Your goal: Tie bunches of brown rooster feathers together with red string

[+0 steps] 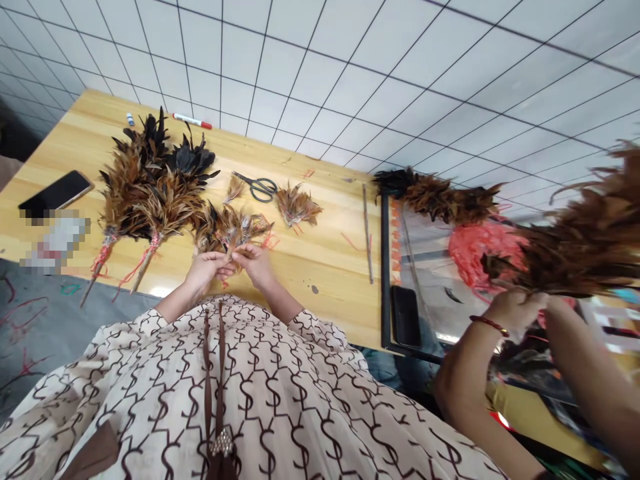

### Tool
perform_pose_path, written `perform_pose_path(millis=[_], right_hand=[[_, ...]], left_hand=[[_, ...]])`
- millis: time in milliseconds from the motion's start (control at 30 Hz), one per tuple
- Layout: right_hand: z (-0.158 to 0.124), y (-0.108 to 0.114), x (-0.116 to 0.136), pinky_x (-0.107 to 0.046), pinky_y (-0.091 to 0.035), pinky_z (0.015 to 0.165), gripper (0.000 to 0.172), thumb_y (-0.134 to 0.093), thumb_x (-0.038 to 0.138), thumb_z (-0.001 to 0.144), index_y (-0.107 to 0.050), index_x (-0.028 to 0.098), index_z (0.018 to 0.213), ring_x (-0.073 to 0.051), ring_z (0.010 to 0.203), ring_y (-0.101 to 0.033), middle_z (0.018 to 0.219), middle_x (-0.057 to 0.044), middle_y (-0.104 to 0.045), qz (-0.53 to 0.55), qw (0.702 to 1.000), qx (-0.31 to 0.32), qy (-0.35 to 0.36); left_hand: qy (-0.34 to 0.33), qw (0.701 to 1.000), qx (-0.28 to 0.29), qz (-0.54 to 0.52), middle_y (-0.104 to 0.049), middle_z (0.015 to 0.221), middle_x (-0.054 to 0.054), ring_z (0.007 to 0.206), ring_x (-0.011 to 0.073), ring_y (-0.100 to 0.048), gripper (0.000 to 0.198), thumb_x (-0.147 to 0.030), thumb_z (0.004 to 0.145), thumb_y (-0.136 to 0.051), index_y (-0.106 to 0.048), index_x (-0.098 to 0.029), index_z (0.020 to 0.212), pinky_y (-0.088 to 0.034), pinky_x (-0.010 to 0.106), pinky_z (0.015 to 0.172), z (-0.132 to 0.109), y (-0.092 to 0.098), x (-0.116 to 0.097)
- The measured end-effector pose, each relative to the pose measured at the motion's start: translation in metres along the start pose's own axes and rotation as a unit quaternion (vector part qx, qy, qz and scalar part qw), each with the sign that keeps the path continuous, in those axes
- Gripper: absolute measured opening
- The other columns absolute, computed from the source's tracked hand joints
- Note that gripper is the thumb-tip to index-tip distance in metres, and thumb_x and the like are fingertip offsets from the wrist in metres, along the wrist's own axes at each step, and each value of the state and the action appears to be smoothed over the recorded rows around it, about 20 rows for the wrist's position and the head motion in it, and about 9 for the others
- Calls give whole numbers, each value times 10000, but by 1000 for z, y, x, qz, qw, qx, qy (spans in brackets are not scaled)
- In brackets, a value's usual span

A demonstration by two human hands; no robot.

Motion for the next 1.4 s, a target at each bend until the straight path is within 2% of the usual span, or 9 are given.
perform_pose_path(millis=[200,433,600,767,900,1033,1200,1300,1400], right_hand=[[-2,-5,-3,-295,-455,732,158,-685,310,590,-577,198,615,-131,671,-544,641,22,-605,-31,999,-25,32],[-4,-7,-4,-291,-443,742,162,-694,316,587,-577,206,604,-127,665,-524,643,22,-601,-37,998,-39,26],[-3,-8,-5,-259,-423,630,267,-739,384,524,-553,202,587,-114,602,-489,601,28,-579,-2,999,-41,-4],[3,-3,-3,-223,-323,481,296,-763,384,512,-547,191,574,-62,463,-366,512,55,-497,77,995,-45,-40],[8,8,0,-218,-281,447,307,-774,338,528,-507,189,548,-53,439,-337,489,63,-450,135,987,-58,-61],[7,10,-1,-222,-289,454,286,-765,301,550,-502,189,549,-62,463,-352,508,56,-457,156,983,-56,-78],[2,-1,-5,-220,-277,450,241,-758,309,536,-555,182,561,-56,450,-334,484,62,-443,121,988,-19,-99],[2,0,-5,-218,-271,452,236,-734,339,550,-554,186,554,-53,439,-321,473,65,-441,56,996,-12,-73],[5,10,-3,-221,-282,461,222,-694,351,578,-540,195,543,-69,445,-340,452,58,-441,-42,999,-13,-31]], left_hand=[[42,997,-14,-55,-645,531,42,451,107,-591,117,-98,675,-690,-582,-127,645,-475,205,482,7,2,11],[17,999,-6,-52,-596,491,12,404,68,-516,130,-85,631,-710,-595,-116,578,-436,183,443,7,4,10],[-23,1000,2,1,-581,470,5,386,70,-471,180,-163,546,-780,-605,-121,541,-406,206,427,7,7,5],[-34,998,9,50,-568,440,1,357,62,-414,195,-190,547,-767,-588,-135,492,-365,215,417,7,12,5],[-39,999,-38,3,-553,431,-12,353,58,-408,184,-163,568,-745,-573,-138,511,-344,202,407,7,23,1],[-55,991,-100,-71,-584,479,-2,403,63,-475,163,-118,622,-700,-557,-137,547,-374,187,445,6,30,-6],[-57,991,-82,-94,-635,565,24,490,78,-547,135,-99,653,-680,-568,-133,587,-424,192,510,4,24,-9],[-43,993,-63,-93,-621,552,15,470,75,-524,137,-100,648,-688,-570,-138,589,-418,194,494,6,23,-7],[-29,994,-51,-95,-603,535,7,451,71,-500,145,-95,648,-687,-568,-141,580,-406,191,476,7,25,-6]])
Point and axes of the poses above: each hand's wrist, its own z-axis towards the middle knuckle, its own y-axis out of the back of the hand, x = y × z, the point moved 5 cm from there along z, towards the middle knuckle
